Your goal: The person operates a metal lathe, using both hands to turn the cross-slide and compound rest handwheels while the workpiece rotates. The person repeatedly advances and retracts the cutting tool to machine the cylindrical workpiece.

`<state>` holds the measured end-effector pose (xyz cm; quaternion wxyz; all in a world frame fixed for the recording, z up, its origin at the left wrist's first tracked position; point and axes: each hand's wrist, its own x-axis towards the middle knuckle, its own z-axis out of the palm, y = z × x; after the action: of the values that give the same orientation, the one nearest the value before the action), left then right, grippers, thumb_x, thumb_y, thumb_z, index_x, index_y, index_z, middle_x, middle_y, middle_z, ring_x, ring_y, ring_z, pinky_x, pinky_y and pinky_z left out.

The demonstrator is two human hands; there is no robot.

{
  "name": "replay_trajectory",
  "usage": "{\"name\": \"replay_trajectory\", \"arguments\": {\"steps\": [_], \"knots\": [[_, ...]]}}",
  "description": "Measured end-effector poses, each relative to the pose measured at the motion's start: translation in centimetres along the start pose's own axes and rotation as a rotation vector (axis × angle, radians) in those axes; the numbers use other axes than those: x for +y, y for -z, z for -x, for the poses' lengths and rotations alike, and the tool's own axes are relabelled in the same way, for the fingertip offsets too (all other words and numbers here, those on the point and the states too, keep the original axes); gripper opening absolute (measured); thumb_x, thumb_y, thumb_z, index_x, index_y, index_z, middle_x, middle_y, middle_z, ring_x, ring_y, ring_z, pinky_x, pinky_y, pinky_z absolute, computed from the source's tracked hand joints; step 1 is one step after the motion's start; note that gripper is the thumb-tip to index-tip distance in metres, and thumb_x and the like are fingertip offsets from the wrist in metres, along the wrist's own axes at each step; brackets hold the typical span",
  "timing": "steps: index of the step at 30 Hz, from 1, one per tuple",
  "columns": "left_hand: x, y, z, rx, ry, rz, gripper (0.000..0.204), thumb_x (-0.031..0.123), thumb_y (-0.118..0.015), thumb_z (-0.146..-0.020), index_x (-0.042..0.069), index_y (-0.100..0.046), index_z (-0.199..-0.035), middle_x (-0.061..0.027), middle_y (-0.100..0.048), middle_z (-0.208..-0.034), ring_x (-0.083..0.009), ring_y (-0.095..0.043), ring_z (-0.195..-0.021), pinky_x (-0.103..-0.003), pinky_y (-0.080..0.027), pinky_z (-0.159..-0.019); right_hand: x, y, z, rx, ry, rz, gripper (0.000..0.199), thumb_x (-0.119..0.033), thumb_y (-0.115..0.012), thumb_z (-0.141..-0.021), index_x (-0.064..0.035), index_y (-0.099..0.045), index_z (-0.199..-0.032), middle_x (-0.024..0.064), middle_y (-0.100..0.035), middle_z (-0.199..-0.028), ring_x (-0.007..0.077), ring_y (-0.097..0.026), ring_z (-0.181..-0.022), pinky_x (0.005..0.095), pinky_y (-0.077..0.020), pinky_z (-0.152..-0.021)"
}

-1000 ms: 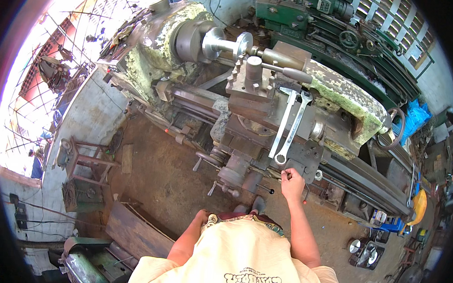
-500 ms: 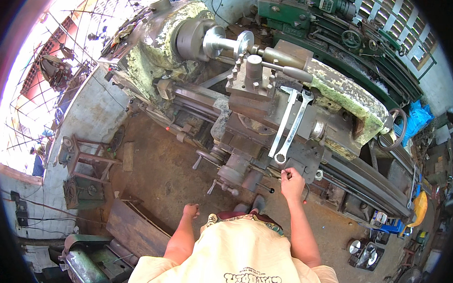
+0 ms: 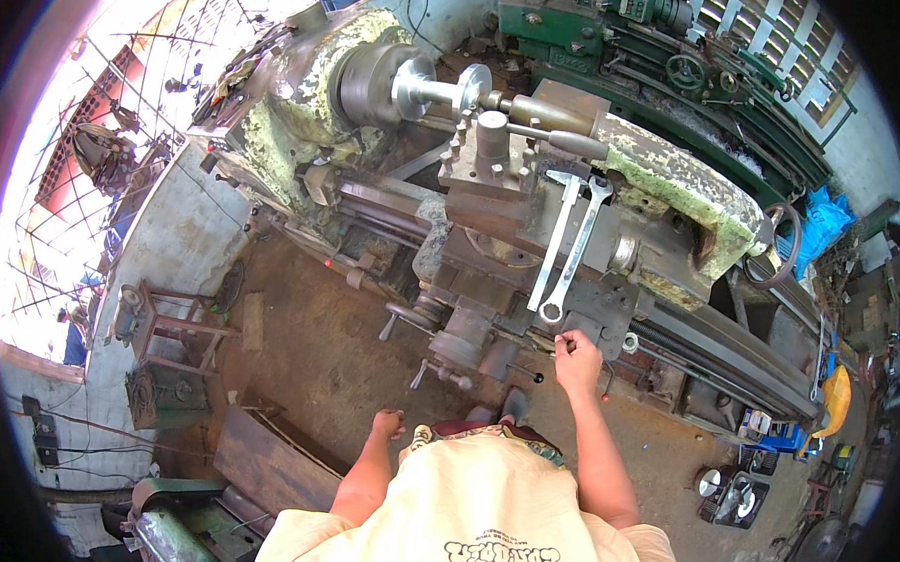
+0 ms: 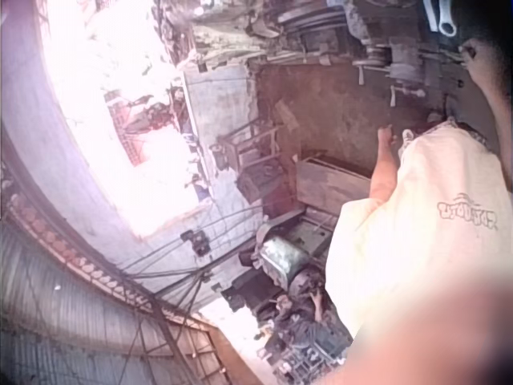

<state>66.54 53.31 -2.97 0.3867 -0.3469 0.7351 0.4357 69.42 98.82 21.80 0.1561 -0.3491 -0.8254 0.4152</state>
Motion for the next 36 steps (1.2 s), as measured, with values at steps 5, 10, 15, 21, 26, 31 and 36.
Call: {"name": "replay_trajectory", "arguments": {"steps": [5, 10, 15, 21, 26, 31, 36], "knots": [[0.5, 0.2, 0.0, -0.010, 0.002, -0.019, 0.026, 0.024, -0.063, -0.097, 0.007, -0.065, -0.115, -0.0063, -0.070, -0.091, -0.0171, -0.065, -0.060, -0.035, -0.051, -0.054, -0.2, 0.0, 0.0, 0.015, 0.030, 0.019, 0.014, -0.019, -0.072, -0.087, -0.0053, -0.070, -0.085, 0.0137, -0.066, -0.064, 0.0318, -0.065, -0.059, 0.0417, -0.0496, -0.059], [0.7, -0.1, 0.3, -0.026, 0.014, -0.047, 0.025, 0.025, -0.063, -0.097, 0.007, -0.065, -0.115, -0.0066, -0.070, -0.092, -0.0176, -0.064, -0.060, -0.035, -0.051, -0.054, -0.1, -0.1, 0.0, 0.016, 0.017, 0.024, 0.014, -0.019, -0.071, -0.087, -0.0052, -0.070, -0.084, 0.0143, -0.066, -0.064, 0.0318, -0.065, -0.059, 0.0418, -0.0496, -0.059], [0.1, -0.7, 0.5, -0.083, 0.020, 0.007, 0.025, 0.025, -0.063, -0.097, 0.008, -0.062, -0.116, -0.0059, -0.068, -0.088, -0.0162, -0.059, -0.058, -0.033, -0.046, -0.052, 0.2, -0.2, 0.0, 0.027, 0.030, 0.003, 0.014, -0.019, -0.071, -0.086, -0.0053, -0.070, -0.085, 0.0141, -0.066, -0.064, 0.0315, -0.065, -0.059, 0.0418, -0.0494, -0.058], [-0.1, -0.9, 0.2, -0.102, 0.035, -0.011, 0.028, 0.025, -0.064, -0.097, 0.009, -0.060, -0.119, -0.0048, -0.067, -0.087, -0.0157, -0.059, -0.059, -0.034, -0.044, -0.052, 0.5, -0.6, -0.1, 0.064, 0.062, -0.010, 0.015, -0.019, -0.074, -0.086, -0.0044, -0.070, -0.084, 0.0119, -0.062, -0.059, 0.0264, -0.060, -0.052, 0.0386, -0.0464, -0.055], [-0.1, -0.8, 0.0, -0.095, 0.028, -0.058, 0.027, 0.026, -0.064, -0.097, 0.009, -0.062, -0.117, -0.0050, -0.068, -0.088, -0.0168, -0.062, -0.063, -0.035, -0.046, -0.055, 0.7, -0.7, -0.1, 0.070, 0.079, 0.025, 0.015, -0.019, -0.073, -0.086, -0.0041, -0.070, -0.085, 0.0118, -0.062, -0.059, 0.0264, -0.060, -0.052, 0.0383, -0.0465, -0.056], [-0.3, -1.0, 0.1, -0.067, 0.037, -0.102, 0.027, 0.027, -0.064, -0.096, 0.008, -0.065, -0.116, -0.0055, -0.070, -0.091, -0.0174, -0.064, -0.064, -0.037, -0.048, -0.058, 0.8, -0.8, -0.1, 0.083, 0.090, 0.015, 0.015, -0.018, -0.073, -0.086, -0.0034, -0.070, -0.085, 0.0119, -0.062, -0.059, 0.0257, -0.060, -0.052, 0.0383, -0.0466, -0.056], [-0.5, -1.2, -0.1, -0.076, 0.000, -0.114, 0.029, 0.027, -0.065, -0.096, 0.008, -0.065, -0.118, -0.0059, -0.071, -0.094, -0.0175, -0.065, -0.066, -0.038, -0.049, -0.059, 0.8, -0.8, 0.0, 0.076, 0.076, 0.000, 0.016, -0.018, -0.073, -0.086, -0.0028, -0.070, -0.086, 0.0126, -0.062, -0.059, 0.0251, -0.059, -0.052, 0.0384, -0.0463, -0.055]]}}
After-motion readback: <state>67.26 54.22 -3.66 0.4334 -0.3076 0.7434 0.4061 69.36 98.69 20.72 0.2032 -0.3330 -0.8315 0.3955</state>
